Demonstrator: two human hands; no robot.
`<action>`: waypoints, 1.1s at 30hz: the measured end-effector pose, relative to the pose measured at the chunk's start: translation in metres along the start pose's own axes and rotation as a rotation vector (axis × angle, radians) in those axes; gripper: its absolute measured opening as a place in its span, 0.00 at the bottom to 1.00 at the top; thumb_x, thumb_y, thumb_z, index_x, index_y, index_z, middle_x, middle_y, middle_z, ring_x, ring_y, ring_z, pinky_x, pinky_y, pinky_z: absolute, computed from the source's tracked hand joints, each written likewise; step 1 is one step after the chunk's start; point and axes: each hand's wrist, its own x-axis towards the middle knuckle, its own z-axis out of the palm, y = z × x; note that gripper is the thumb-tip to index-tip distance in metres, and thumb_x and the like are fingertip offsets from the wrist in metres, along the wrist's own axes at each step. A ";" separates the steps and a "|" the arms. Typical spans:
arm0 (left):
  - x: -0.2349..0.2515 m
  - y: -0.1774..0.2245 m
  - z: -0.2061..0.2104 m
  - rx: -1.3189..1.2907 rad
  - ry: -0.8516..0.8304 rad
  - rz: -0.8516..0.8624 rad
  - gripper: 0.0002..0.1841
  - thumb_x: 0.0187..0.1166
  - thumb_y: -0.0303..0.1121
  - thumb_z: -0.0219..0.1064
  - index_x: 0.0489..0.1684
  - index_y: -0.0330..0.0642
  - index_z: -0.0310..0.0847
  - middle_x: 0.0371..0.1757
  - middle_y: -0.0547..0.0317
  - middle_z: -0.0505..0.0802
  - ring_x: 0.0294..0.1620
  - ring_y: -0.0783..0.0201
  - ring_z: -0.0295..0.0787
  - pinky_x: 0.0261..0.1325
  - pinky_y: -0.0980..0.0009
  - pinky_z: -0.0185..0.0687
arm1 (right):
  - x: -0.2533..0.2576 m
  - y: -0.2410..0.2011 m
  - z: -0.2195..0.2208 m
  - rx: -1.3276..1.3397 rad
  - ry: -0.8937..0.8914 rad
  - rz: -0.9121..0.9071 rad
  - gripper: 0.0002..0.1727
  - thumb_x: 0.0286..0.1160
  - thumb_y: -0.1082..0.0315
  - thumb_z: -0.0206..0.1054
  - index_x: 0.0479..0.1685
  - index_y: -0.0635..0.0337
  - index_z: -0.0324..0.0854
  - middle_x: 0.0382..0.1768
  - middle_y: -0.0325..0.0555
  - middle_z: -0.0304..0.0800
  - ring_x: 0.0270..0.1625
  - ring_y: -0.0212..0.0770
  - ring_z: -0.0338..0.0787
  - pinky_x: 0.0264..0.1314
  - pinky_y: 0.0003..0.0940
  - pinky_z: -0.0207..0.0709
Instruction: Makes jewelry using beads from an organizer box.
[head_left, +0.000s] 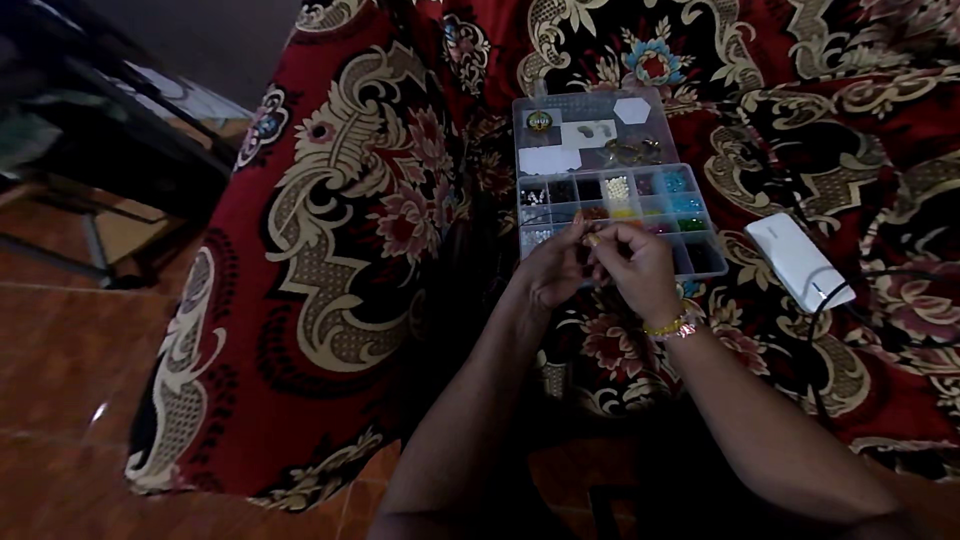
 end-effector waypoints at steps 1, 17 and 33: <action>0.000 0.000 0.001 -0.011 -0.001 -0.005 0.20 0.94 0.46 0.43 0.47 0.43 0.78 0.29 0.61 0.84 0.22 0.71 0.79 0.27 0.78 0.79 | 0.000 0.000 0.000 -0.001 0.003 -0.002 0.06 0.79 0.70 0.65 0.36 0.60 0.86 0.21 0.34 0.88 0.19 0.25 0.85 0.23 0.22 0.83; 0.001 -0.002 -0.001 -0.017 -0.040 -0.010 0.22 0.94 0.49 0.42 0.49 0.44 0.79 0.29 0.61 0.85 0.23 0.71 0.80 0.29 0.78 0.81 | 0.000 0.004 0.001 -0.026 0.013 -0.020 0.06 0.78 0.69 0.66 0.36 0.60 0.86 0.20 0.34 0.86 0.18 0.25 0.84 0.22 0.22 0.83; -0.001 -0.002 0.003 -0.027 0.025 0.001 0.19 0.94 0.46 0.45 0.51 0.44 0.78 0.33 0.60 0.85 0.24 0.70 0.80 0.29 0.77 0.80 | 0.000 0.004 0.001 -0.029 0.025 -0.024 0.06 0.78 0.69 0.66 0.35 0.60 0.86 0.20 0.34 0.86 0.18 0.24 0.84 0.23 0.21 0.82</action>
